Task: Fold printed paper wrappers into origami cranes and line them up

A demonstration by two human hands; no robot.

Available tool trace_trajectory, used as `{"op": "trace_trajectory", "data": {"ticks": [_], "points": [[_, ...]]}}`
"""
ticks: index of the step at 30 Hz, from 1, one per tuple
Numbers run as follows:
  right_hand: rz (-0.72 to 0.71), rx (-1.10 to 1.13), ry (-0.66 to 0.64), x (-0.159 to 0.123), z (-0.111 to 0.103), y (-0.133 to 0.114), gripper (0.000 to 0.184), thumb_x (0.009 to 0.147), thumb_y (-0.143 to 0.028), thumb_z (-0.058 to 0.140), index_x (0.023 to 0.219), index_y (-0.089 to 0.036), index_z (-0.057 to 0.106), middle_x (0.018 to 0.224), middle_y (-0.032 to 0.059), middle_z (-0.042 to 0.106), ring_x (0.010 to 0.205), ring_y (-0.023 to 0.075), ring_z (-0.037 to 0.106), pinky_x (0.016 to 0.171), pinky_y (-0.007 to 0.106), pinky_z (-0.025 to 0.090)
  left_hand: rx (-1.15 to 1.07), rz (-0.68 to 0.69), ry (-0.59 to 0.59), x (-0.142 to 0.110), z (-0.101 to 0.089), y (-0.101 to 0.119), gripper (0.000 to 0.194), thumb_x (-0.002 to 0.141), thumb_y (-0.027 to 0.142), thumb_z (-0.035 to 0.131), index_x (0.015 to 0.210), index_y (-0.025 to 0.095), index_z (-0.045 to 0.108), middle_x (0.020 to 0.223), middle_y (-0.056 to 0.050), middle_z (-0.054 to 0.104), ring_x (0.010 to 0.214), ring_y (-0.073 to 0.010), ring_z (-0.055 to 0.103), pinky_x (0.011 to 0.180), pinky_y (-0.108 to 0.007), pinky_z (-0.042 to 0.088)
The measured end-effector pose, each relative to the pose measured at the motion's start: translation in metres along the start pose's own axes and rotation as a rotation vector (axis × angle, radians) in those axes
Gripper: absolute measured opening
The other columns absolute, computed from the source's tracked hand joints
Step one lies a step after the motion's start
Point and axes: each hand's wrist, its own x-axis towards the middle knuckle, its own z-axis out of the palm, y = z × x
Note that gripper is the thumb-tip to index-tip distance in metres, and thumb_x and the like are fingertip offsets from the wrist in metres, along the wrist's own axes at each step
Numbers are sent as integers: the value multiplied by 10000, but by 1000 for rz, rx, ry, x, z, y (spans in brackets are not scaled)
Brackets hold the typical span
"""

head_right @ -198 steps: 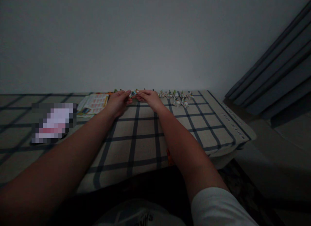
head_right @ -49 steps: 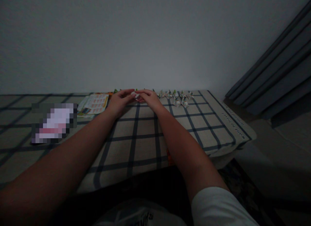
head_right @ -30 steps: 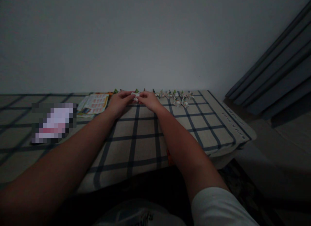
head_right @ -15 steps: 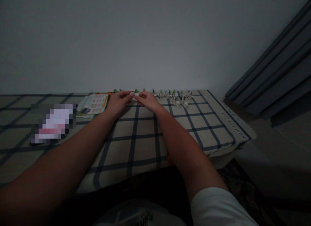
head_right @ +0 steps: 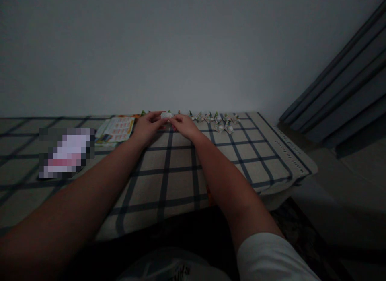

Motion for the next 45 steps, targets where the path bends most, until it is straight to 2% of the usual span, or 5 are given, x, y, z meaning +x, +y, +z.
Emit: {"op": "trace_trajectory", "data": {"ticks": [8,23,29,36,45], "points": [[24,7,-17,-2,1,-5,250,947,-250,603,713,-162,594,600,-26,568,584,106,518,598,227,392,24,-5,4,-2,1,4,413,691,376,814,1030,149,745,784,-43,729,673,-154,649,668,-289,536],[72,42,-10,-3,0,-7,345,920,-150,567,576,-167,543,469,-43,525,463,74,484,518,194,364,424,275,-40,-12,2,21,194,818,357,701,847,173,755,782,-43,743,697,-160,623,682,-278,470],[71,135,-14,-2,1,-6,335,907,-123,556,575,-166,551,465,-46,531,447,73,497,510,194,385,352,285,-3,-8,1,8,266,806,422,724,915,183,770,837,-57,755,751,-178,651,696,-295,483],[107,128,-31,-3,1,-8,359,875,-70,551,529,-162,532,449,-43,521,438,66,496,502,188,397,353,273,-6,-11,0,15,241,810,409,723,859,179,776,812,-53,762,734,-174,652,710,-304,490],[29,226,42,-1,2,-4,139,909,-263,656,815,-188,588,644,-56,596,549,68,545,558,177,468,297,205,-20,-4,-4,9,318,846,474,683,955,202,807,951,-66,776,934,-210,687,870,-328,531]]}}
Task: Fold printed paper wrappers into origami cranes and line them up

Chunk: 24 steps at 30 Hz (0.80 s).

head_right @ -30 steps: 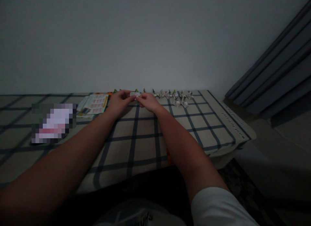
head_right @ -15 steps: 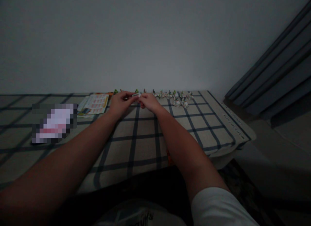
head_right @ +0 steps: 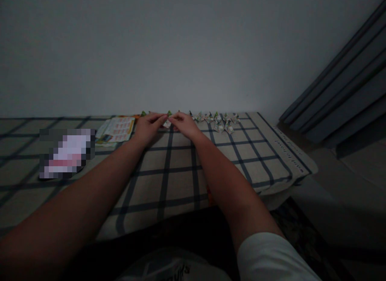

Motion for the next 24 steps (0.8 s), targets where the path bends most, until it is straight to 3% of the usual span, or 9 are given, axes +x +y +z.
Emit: {"op": "trace_trajectory", "data": {"ticks": [5,8,14,18,24], "points": [[-4,-17,45,1,-2,-1,180,886,-311,697,810,-181,599,662,-47,594,579,74,545,602,189,471,-126,-119,4,-1,0,3,431,806,522,724,1048,173,799,989,-88,788,869,-214,697,838,-345,547],[17,-12,76,2,-3,-1,165,903,-301,673,822,-187,585,649,-51,589,573,75,550,597,186,462,-178,-167,-11,-1,1,2,454,756,571,758,961,168,807,900,-78,786,818,-212,691,794,-332,545],[-18,5,33,4,-3,1,109,896,-273,664,856,-185,613,762,-28,638,633,85,580,620,200,485,-115,-125,-21,-3,0,3,379,752,531,783,886,177,812,897,-83,785,846,-220,694,834,-342,525],[-24,-36,51,4,-4,2,197,881,-331,689,786,-180,606,763,-21,631,653,93,574,651,213,497,-48,-97,-58,-5,-1,7,343,782,512,762,868,183,808,896,-83,783,852,-222,694,846,-344,516],[-30,6,88,7,-3,0,191,875,-290,677,750,-182,581,732,-27,598,684,102,571,676,221,499,-136,-172,-84,-4,2,5,431,734,585,769,874,178,786,847,-72,764,768,-202,661,745,-320,504]]}}
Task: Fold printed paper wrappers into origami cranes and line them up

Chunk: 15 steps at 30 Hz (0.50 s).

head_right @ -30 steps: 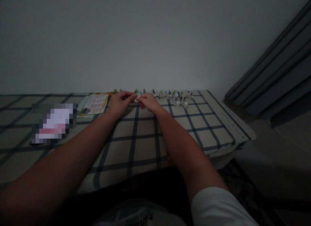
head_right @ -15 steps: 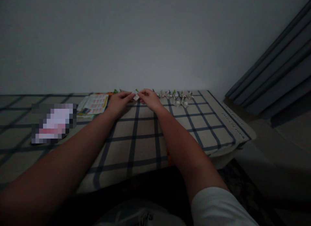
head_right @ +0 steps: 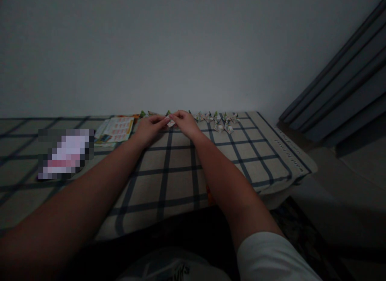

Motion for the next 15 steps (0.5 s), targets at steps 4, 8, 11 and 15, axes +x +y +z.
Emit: {"op": "trace_trajectory", "data": {"ticks": [4,8,11,15], "points": [[15,14,76,1,-2,-1,182,872,-328,683,797,-184,599,764,-18,617,716,108,579,677,218,503,-81,-52,-103,0,3,-3,449,685,599,792,830,176,760,765,-57,729,661,-170,602,649,-298,468],[18,38,52,0,-3,1,244,854,-421,704,845,-187,637,833,2,651,737,115,594,679,225,523,-9,-11,-118,-2,2,0,346,756,523,742,745,177,715,675,-33,670,607,-150,549,624,-294,421],[0,22,38,-1,-4,2,301,852,-472,703,789,-185,638,789,1,632,708,115,578,668,227,523,76,24,-103,-1,0,1,308,777,486,717,744,181,704,671,-22,655,623,-156,554,639,-296,423],[38,-16,24,-1,-6,1,394,859,-511,693,671,-183,582,674,-11,558,656,110,540,637,223,501,135,91,-124,3,0,-4,278,794,461,672,791,185,704,733,-20,671,696,-174,579,676,-294,446]]}}
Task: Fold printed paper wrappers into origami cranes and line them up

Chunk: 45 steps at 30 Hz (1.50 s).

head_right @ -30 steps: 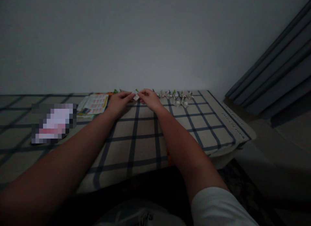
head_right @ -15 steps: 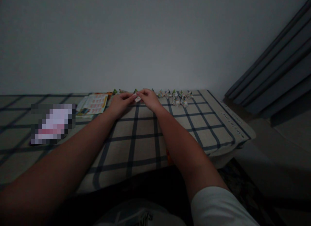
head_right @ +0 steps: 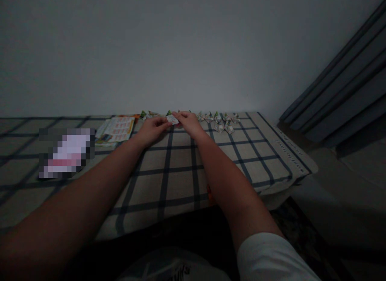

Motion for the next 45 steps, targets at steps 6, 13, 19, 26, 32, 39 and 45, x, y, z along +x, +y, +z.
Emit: {"op": "trace_trajectory", "data": {"ticks": [6,13,19,26,32,39,45], "points": [[87,162,-79,2,0,3,391,850,-508,704,689,-182,558,664,-28,528,646,97,521,648,218,508,31,91,-37,1,1,2,250,808,417,630,862,182,696,820,-35,682,800,-196,595,772,-319,478],[70,247,-135,7,0,13,396,817,-555,727,787,-173,629,794,20,640,704,109,582,654,229,513,7,145,-62,1,0,5,266,842,405,624,941,188,744,938,-54,743,895,-213,646,882,-349,490],[31,181,-61,7,0,14,413,814,-594,719,825,-189,639,815,26,669,696,110,612,693,237,534,34,20,84,0,-2,2,280,805,450,673,867,183,729,838,-45,725,801,-196,621,780,-321,480],[10,33,-53,4,0,9,219,857,-389,709,818,-175,684,742,-8,651,633,90,561,622,210,468,-66,-39,117,0,1,2,321,772,476,713,870,171,720,777,-28,697,717,-165,590,726,-300,471],[-30,1,-65,2,3,7,215,827,-375,726,850,-161,717,726,-15,649,620,89,538,602,211,436,-164,-42,206,2,0,2,361,748,506,764,893,176,776,889,-65,768,866,-207,671,871,-336,505],[-61,77,-11,7,3,10,191,851,-367,715,870,-177,700,736,-9,671,645,98,590,624,216,488,-459,-89,304,7,2,-5,425,672,513,842,910,171,758,903,-60,761,825,-180,682,800,-309,543],[-25,212,31,12,1,15,179,880,-367,709,888,-194,665,782,4,695,699,105,657,686,228,559,-600,-94,343,10,3,-4,436,658,505,871,864,177,669,838,-23,725,753,-135,676,774,-282,579]]}}
